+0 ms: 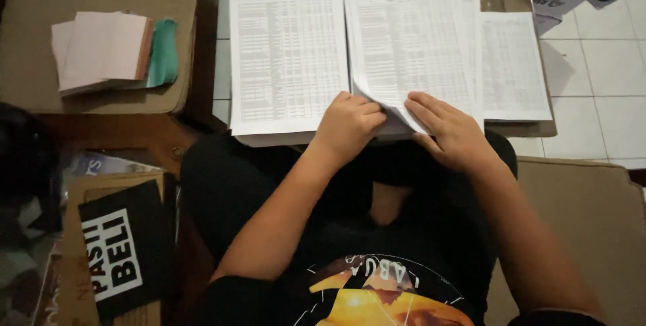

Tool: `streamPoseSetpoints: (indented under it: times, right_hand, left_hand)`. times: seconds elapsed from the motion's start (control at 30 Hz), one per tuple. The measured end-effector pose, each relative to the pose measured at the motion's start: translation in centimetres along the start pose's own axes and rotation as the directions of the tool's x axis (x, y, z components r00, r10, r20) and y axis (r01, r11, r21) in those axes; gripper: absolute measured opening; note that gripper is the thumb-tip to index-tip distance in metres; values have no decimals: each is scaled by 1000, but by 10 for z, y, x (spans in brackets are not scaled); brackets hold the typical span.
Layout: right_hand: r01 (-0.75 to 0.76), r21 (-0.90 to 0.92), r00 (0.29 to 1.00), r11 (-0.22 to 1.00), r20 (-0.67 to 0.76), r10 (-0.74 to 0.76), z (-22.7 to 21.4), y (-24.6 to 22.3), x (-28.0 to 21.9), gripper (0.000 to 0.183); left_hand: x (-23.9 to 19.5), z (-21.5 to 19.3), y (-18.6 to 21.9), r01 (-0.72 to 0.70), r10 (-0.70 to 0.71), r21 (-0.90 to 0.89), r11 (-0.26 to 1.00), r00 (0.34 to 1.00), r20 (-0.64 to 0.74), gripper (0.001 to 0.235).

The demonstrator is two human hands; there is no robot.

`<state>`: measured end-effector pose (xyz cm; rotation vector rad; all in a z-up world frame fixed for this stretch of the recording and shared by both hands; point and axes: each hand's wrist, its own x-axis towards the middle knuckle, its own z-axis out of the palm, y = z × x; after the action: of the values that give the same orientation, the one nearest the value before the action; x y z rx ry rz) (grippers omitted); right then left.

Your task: The person sits cross-legged on the floor and flips through a stack of printed documents, separating a few sheets and placing them to the side. The person continues to flip through the remaining pages, occasionally pausing to adjust the stack.

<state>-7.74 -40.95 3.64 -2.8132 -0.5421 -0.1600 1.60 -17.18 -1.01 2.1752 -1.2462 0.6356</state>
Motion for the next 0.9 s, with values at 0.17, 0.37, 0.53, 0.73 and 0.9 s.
streamPoseSetpoints:
  times: [0.17, 0.37, 0.53, 0.73, 0.9]
  right_hand:
    - [-149, 93, 988, 984, -27, 152, -15, -10, 12, 51]
    - [-379, 201, 913, 903, -76, 400, -8, 52, 19, 21]
    - [52, 33, 883, 998, -468, -31, 3, -46, 109, 32]
    - [-82, 116, 988, 990, -123, 97, 70, -121, 162, 42]
    - [-67, 40, 998, 997, -17, 68, 72, -147, 150, 39]
  left_hand:
    - [4, -46, 5, 37, -50, -86, 996, 986, -157, 2]
    - [-55, -116, -74, 256, -256, 17, 967, 966, 22, 24]
    - [-68, -151, -84, 349, -368, 118, 930, 867, 336, 27]
    - [-69, -154, -90, 436, -425, 78, 896, 797, 429, 26]
    - [-76, -152, -91, 399, -437, 182, 899, 788, 434, 16]
